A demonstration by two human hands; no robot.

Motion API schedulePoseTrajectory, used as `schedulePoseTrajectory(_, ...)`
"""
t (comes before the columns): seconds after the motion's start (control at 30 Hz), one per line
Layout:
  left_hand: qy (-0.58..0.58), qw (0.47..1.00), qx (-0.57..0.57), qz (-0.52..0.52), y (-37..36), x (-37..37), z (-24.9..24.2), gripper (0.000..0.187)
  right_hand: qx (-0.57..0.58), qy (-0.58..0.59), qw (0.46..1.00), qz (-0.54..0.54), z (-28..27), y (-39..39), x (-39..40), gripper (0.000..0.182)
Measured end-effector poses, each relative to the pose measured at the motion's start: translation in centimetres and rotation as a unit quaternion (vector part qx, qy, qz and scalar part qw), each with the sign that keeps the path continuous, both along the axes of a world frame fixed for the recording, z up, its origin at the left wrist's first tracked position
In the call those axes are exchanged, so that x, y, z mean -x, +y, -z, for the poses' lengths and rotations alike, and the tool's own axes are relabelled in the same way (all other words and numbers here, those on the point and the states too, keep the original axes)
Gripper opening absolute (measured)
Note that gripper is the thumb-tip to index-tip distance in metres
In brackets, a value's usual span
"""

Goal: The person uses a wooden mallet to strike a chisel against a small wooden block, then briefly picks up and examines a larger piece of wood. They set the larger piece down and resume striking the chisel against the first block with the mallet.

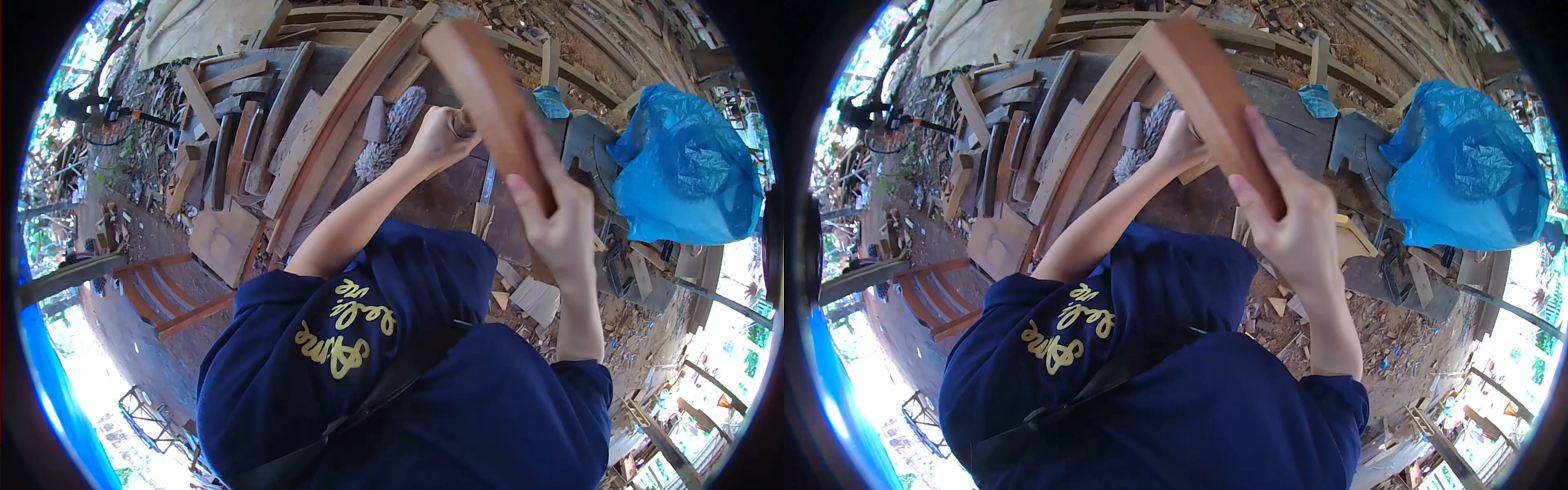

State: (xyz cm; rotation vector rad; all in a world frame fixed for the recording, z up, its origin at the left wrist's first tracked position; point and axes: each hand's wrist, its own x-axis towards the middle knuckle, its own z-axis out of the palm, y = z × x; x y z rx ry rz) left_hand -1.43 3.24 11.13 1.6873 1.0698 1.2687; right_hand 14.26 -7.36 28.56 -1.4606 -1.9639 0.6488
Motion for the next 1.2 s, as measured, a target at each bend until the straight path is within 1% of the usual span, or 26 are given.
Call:
schedulePoseTrajectory(0.07,0.040,0.998,0.036,0.012,0.1,0.4,-0.6,0.020,-0.099,0.086,0.991,0.028,-1.3,0.3,0.0,0.061)
schedulePoseTrajectory(0.13,0.088,0.993,0.082,0.021,0.2,0.6,-0.6,0.019,-0.095,0.099,0.990,0.033,-0.4,0.1,-0.2,0.061)
schedulePoseTrajectory(0.17,0.088,0.993,0.081,0.021,0.2,0.4,-0.1,0.019,-0.092,0.112,0.989,0.036,0.1,0.0,-0.2,0.061)
schedulePoseTrajectory(0.2,0.011,1.000,0.022,0.006,0.1,-0.1,0.7,0.020,-0.093,0.113,0.989,0.036,0.6,0.0,-0.3,0.061)
schedulePoseTrajectory(0.23,-0.065,0.997,-0.037,-0.006,0.1,-0.3,0.8,0.020,-0.038,0.062,0.997,0.023,1.0,-0.2,-0.4,0.061)
schedulePoseTrajectory(0.3,-0.054,0.998,-0.022,0.000,0.8,-0.4,0.9,0.020,0.066,-0.043,0.997,-0.013,1.5,0.3,-0.7,0.061)
schedulePoseTrajectory(0.37,-0.024,0.999,0.033,0.024,-0.1,-0.1,1.5,0.019,0.089,-0.025,0.996,0.008,-0.6,-0.1,-0.5,0.061)
schedulePoseTrajectory(0.47,0.029,0.998,0.046,0.026,0.0,0.2,0.5,0.016,-0.102,0.073,0.992,0.034,-1.9,-0.1,-0.5,0.060)
schedulePoseTrajectory(0.53,0.050,0.998,0.040,0.026,0.1,0.1,0.9,0.015,-0.100,0.057,0.993,0.015,0.4,0.0,-0.7,0.059)
schedulePoseTrajectory(0.57,-0.036,0.999,0.015,0.019,0.2,-0.5,2.1,0.015,-0.099,0.041,0.994,-0.002,1.6,-0.1,-0.8,0.059)
schedulePoseTrajectory(0.6,-0.122,0.992,-0.013,0.015,0.7,-0.9,3.2,0.015,0.119,-0.033,0.992,0.024,2.0,-0.3,-0.4,0.059)
schedulePoseTrajectory(0.63,-0.125,0.992,-0.020,0.017,0.8,-1.2,2.8,0.015,0.111,-0.036,0.993,0.026,2.4,-0.2,-0.5,0.059)
schedulePoseTrajectory(0.7,-0.150,0.987,-0.052,0.014,0.4,-1.1,2.3,0.014,-0.005,-0.009,1.000,0.006,3.1,0.2,-0.6,0.060)
schedulePoseTrajectory(0.73,-0.146,0.988,-0.044,0.018,-0.2,-0.8,2.6,0.014,0.078,-0.014,0.996,0.029,1.3,0.1,-0.5,0.060)
schedulePoseTrajectory(0.77,-0.092,0.995,-0.021,0.022,0.3,-0.8,2.5,0.015,0.075,-0.014,0.997,0.029,0.3,0.2,-0.7,0.060)
schedulePoseTrajectory(0.83,0.013,0.999,0.034,0.030,0.4,-0.8,1.9,0.018,-0.056,0.013,0.998,0.031,-1.1,-0.1,-1.3,0.059)
schedulePoseTrajectory(0.87,0.064,0.996,0.047,0.030,0.0,-0.2,0.4,0.020,-0.106,0.062,0.992,0.032,-1.8,-0.1,-1.0,0.059)
schedulePoseTrajectory(0.9,0.064,0.996,0.049,0.030,0.0,-0.3,0.9,0.020,-0.104,0.062,0.992,0.032,-1.7,-0.2,-0.8,0.059)
schedulePoseTrajectory(0.97,0.013,0.999,0.039,0.032,0.3,-0.5,1.6,0.017,-0.085,0.126,0.988,0.031,-1.0,-0.3,-0.4,0.060)
schedulePoseTrajectory(1.0,0.012,0.999,0.039,0.032,0.2,-1.1,1.8,0.017,-0.015,0.008,1.000,0.011,1.2,-0.2,-0.9,0.061)
schedulePoseTrajectory(1.03,-0.157,0.986,0.045,0.028,0.1,-1.9,1.8,0.015,-0.016,0.007,1.000,0.012,2.1,-0.4,-0.6,0.061)
schedulePoseTrajectory(1.07,-0.323,0.945,0.049,0.024,0.1,-2.5,1.7,0.014,0.019,-0.015,1.000,0.010,2.7,-0.6,-0.3,0.061)
schedulePoseTrajectory(1.1,-0.325,0.944,0.043,0.020,0.9,-2.5,1.8,0.014,0.051,-0.038,0.998,0.002,2.9,-0.1,-0.1,0.061)
schedulePoseTrajectory(1.13,-0.313,0.941,0.125,0.036,1.1,-2.0,2.9,0.013,0.039,-0.040,0.998,-0.005,2.3,0.2,-0.5,0.061)
schedulePoseTrajectory(1.17,-0.298,0.929,0.211,0.054,0.4,-1.4,1.9,0.013,0.045,-0.036,0.998,-0.001,1.5,-0.3,-0.3,0.061)
schedulePoseTrajectory(1.2,-0.014,1.000,-0.001,0.021,-0.3,-0.7,0.7,0.013,0.021,-0.007,1.000,0.015,0.3,-0.1,-0.4,0.061)
